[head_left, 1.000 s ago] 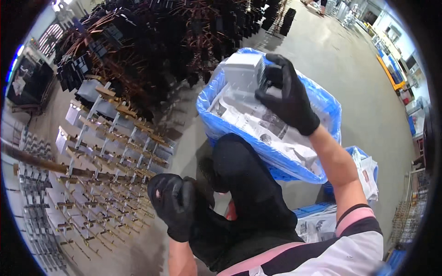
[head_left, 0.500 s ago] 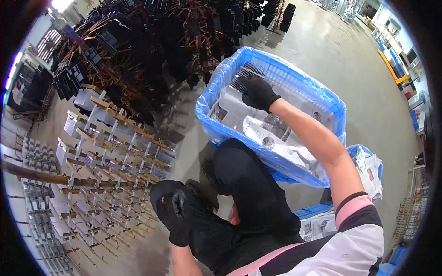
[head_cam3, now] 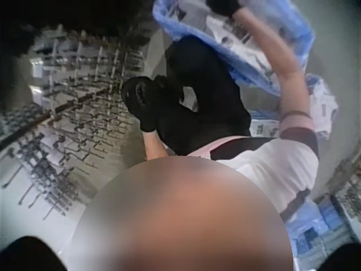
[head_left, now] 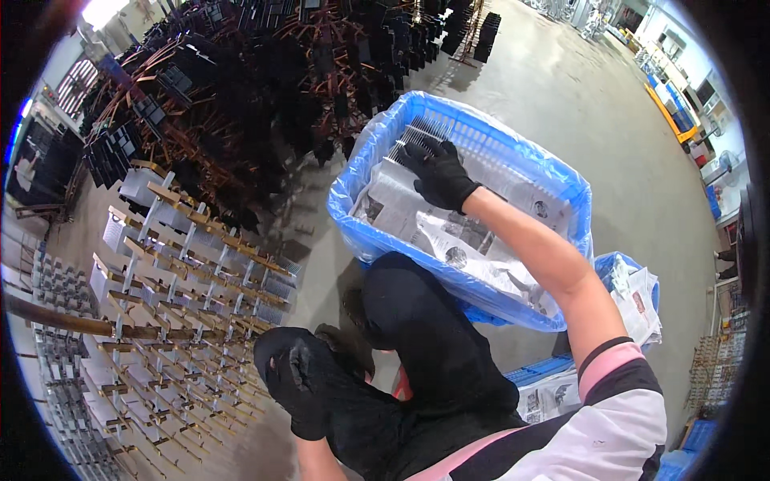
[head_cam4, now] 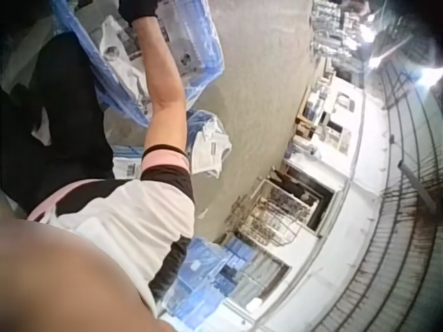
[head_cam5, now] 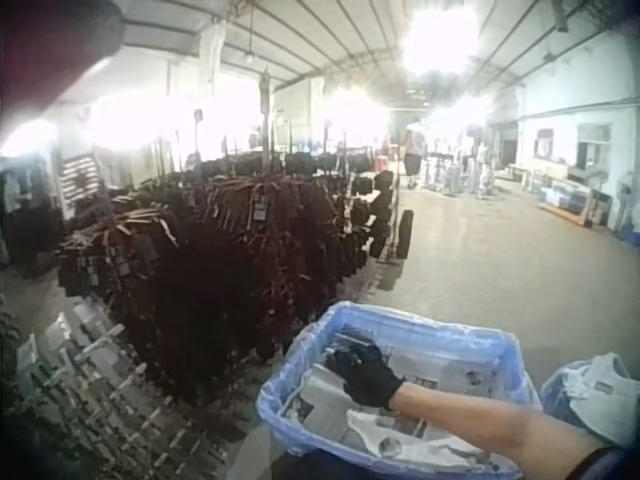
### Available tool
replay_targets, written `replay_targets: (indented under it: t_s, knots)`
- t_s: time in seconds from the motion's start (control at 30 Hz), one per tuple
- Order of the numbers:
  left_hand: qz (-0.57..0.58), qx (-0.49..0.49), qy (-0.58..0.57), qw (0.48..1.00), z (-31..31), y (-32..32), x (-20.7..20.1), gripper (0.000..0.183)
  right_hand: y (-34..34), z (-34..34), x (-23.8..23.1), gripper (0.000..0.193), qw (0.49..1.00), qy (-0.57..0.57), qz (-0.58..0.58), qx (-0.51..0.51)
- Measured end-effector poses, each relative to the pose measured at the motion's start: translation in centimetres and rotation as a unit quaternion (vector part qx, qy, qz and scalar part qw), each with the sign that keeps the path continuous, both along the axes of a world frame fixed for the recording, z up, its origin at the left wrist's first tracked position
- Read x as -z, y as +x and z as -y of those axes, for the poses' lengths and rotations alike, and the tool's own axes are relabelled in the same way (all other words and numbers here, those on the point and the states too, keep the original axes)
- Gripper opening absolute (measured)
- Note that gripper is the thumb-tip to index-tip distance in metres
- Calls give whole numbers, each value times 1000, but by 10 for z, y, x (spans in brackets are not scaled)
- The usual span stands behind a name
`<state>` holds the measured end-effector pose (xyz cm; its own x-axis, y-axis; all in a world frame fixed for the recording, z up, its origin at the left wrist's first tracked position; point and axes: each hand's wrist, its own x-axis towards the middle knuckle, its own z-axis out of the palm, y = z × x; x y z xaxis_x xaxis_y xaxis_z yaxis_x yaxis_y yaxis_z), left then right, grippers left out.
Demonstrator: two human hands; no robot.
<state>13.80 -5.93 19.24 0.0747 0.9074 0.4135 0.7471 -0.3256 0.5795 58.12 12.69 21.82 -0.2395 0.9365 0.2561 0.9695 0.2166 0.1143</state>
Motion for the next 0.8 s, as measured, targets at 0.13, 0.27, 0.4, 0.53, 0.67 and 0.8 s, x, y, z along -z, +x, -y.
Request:
replay_targets:
  t_s: [0.13, 0.27, 0.4, 0.53, 0.67, 0.8]
  knots:
    - [29, 23, 25, 999, -6, 20, -40, 31, 10, 0, 28, 70, 1000, 4, -22, 8]
    - [185, 7, -19, 982, 1, -6, 5, 31, 15, -9, 42, 67, 992, 64, -106, 0]
    - [23, -277, -82, 957, -12, -75, 19, 31, -20, 13, 9, 74, 995, 32, -93, 6]
    - [144, -203, -169, 954, -18, -102, 87, 28, -39, 26, -26, 79, 984, 77, -160, 1]
    - [237, -182, -232, 926, -4, -125, 155, 28, -108, 41, -51, 76, 958, -54, -241, -144]
    - [140, -124, -101, 977, -50, 2, 118, 25, -126, 40, -18, 68, 964, -4, -193, -181]
